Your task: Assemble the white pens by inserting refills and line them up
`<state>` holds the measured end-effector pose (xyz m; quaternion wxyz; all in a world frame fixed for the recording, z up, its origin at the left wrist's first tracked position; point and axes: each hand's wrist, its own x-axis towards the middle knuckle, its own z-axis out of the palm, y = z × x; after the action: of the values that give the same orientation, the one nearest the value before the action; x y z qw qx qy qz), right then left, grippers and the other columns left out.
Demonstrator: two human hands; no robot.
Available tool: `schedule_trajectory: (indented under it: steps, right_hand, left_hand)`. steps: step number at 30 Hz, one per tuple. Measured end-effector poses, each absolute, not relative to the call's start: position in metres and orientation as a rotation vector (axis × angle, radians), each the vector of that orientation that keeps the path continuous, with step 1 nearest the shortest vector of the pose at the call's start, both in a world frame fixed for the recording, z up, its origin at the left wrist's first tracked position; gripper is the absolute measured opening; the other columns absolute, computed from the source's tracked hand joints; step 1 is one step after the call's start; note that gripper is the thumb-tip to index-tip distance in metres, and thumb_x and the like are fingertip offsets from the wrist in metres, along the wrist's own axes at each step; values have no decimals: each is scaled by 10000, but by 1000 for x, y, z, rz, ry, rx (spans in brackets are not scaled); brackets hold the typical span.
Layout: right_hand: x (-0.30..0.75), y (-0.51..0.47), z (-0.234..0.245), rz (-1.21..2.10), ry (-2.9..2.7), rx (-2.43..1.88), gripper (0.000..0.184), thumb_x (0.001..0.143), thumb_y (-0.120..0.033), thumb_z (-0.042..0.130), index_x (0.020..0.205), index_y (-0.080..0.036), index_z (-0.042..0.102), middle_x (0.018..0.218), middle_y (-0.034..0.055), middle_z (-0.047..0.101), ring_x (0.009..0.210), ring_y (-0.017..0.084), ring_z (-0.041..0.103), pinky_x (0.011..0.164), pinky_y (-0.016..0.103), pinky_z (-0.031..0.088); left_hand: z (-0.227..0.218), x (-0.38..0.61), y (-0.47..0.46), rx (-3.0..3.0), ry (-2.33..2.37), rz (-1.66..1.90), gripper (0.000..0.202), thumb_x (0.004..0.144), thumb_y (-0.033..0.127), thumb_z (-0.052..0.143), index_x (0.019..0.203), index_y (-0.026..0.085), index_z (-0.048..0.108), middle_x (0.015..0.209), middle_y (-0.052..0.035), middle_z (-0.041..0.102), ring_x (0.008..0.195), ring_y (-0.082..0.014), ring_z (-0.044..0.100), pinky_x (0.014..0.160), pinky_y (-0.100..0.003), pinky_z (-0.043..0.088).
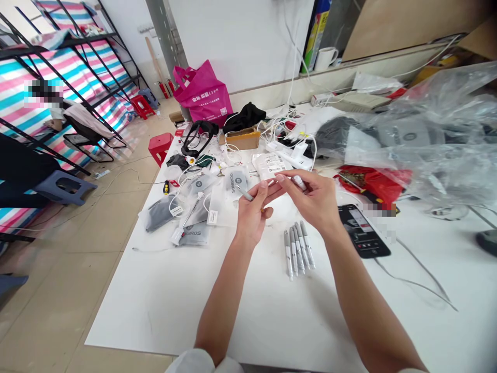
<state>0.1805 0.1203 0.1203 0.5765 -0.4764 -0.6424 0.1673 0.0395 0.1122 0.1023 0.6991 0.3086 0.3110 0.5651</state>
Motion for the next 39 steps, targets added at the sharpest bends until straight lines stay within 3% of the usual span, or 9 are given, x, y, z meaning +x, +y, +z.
schedule_trajectory:
  steps: [10,16,18,21,27,39]
  right_hand:
    - [183,120,120,455,-1609,-1058,237,970,-426,732,1030,-240,865,1007,69,849,911,242,791,810,356,626]
    - [185,119,118,317,-1797,-1004,365,1049,-356,609,1366,-235,743,991,80,779,776,182,671,682,324,548]
    - [185,119,118,257,-1841,-934,409,1074,-318,555,1461,-266,674,1009,78,716,854,196,643,772,366,552]
    - [184,120,120,98,-1833,-865,399,1059,-288,595,1440,-354,692,1063,78,639,1015,236,597,931,459,522]
    - [178,114,126,154,-1789,-725,447,1044,-245,635,1446,-434,679,1038,53,604,925,203,604,779,381,526]
    - [173,105,131,147,-1788,-716,482,1049,-228,626,1487,-428,647,1045,61,615,945,208,625,779,373,540]
  left_hand:
    - [101,38,114,712,729,1259,419,900,513,833,1169,192,817,1295,-155,789,1212,-264,748,480,-167,271]
    - [101,32,115,687,707,1302,312,890,442,863,1050,180,809,1211,-126,815,1185,-232,757,482,-142,301]
    - [102,30,116,632,689,1320,291,920,437,837,1053,180,796,1225,-126,815,1189,-221,758,485,-136,329]
    - [104,28,118,508,675,1333,261,970,417,791,1068,175,783,1253,-133,810,1190,-216,761,481,-133,376]
    - [104,30,121,375,644,1297,254,1024,397,728,964,153,762,1196,-137,820,1124,-198,783,442,-112,401]
    - [100,34,120,359,651,1283,278,996,408,766,1002,130,758,935,-70,805,769,-88,752,467,-108,416]
